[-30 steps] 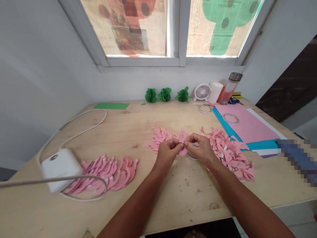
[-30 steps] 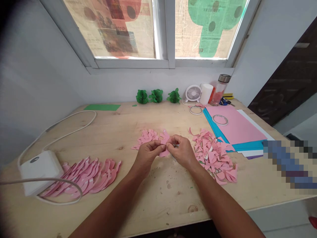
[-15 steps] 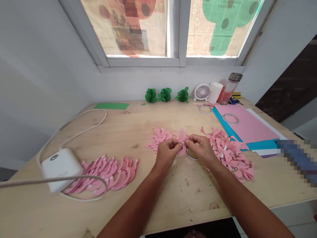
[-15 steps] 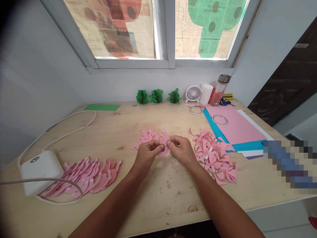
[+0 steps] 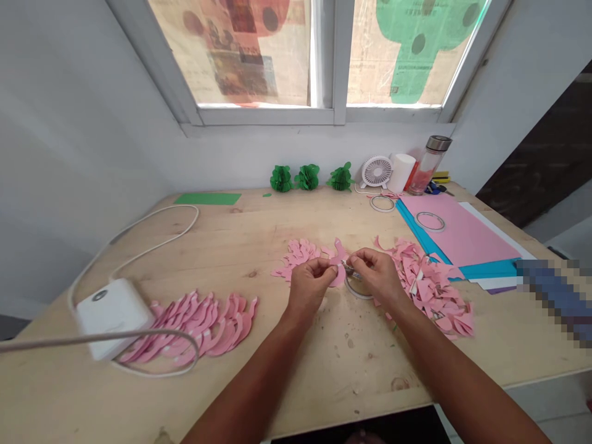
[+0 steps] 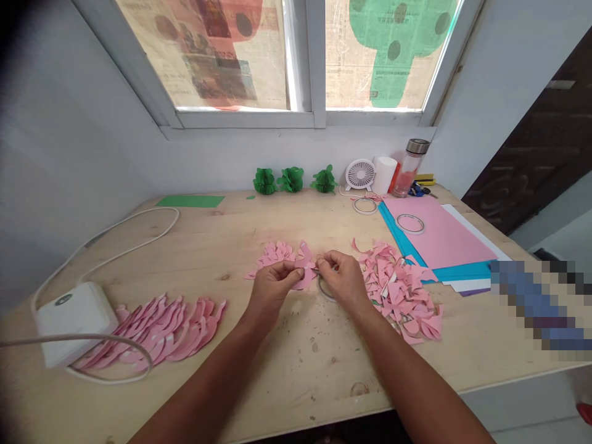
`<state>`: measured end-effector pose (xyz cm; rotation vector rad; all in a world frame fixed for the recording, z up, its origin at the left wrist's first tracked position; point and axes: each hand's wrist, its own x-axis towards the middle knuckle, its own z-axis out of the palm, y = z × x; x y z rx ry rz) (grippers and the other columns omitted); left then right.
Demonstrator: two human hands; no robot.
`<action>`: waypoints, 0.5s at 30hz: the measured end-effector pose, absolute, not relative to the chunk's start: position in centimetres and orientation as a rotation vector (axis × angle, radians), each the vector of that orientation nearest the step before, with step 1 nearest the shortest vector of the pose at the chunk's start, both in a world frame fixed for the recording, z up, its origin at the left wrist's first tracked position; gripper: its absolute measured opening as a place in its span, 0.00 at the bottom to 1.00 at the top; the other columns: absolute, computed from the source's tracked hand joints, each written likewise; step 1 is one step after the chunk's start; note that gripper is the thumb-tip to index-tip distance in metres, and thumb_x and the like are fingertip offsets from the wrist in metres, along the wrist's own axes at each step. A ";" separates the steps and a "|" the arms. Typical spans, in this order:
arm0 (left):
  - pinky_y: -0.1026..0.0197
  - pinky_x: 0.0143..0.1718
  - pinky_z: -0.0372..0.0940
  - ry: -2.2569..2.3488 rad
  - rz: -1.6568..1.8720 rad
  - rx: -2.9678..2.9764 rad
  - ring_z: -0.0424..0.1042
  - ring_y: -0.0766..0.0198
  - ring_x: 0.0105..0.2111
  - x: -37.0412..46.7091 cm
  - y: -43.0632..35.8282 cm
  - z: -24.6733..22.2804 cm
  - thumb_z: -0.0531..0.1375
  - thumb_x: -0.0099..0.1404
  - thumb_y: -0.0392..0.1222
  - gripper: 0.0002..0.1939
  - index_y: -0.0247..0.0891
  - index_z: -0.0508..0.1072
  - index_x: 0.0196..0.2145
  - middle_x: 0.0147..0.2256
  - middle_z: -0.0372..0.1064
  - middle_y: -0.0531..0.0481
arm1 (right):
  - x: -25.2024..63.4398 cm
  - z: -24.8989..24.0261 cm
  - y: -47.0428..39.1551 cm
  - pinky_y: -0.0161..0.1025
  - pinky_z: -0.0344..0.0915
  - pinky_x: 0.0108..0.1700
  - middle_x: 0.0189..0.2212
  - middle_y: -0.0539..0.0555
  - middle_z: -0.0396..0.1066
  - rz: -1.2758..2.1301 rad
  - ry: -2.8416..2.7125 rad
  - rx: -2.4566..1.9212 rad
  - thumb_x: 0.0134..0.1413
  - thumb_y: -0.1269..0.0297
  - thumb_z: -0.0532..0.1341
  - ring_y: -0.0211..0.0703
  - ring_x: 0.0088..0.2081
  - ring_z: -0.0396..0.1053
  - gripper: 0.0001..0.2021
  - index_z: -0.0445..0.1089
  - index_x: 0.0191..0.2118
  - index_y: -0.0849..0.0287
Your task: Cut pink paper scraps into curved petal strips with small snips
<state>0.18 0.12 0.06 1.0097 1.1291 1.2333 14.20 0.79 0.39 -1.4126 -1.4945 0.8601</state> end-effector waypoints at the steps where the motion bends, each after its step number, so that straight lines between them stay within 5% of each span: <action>1: 0.70 0.24 0.59 1.126 1.236 1.004 0.64 0.72 0.20 0.2 0.1 0.1 0.63 0.46 0.37 0.05 0.33 0.73 0.21 0.20 0.68 0.54 | 14.3 0.4 0.8 0.33 0.59 0.29 0.24 0.52 0.71 0.881 -1.480 -1.406 0.48 0.62 0.55 0.38 0.26 0.65 0.10 0.70 0.27 0.61; 15: 0.69 0.22 0.61 1.071 1.158 1.014 0.64 0.71 0.20 0.3 0.0 0.1 0.62 0.47 0.40 0.08 0.32 0.71 0.23 0.20 0.67 0.53 | 14.0 0.7 0.9 0.30 0.55 0.25 0.18 0.46 0.62 0.942 -1.584 -1.388 0.43 0.66 0.58 0.33 0.22 0.58 0.05 0.65 0.22 0.61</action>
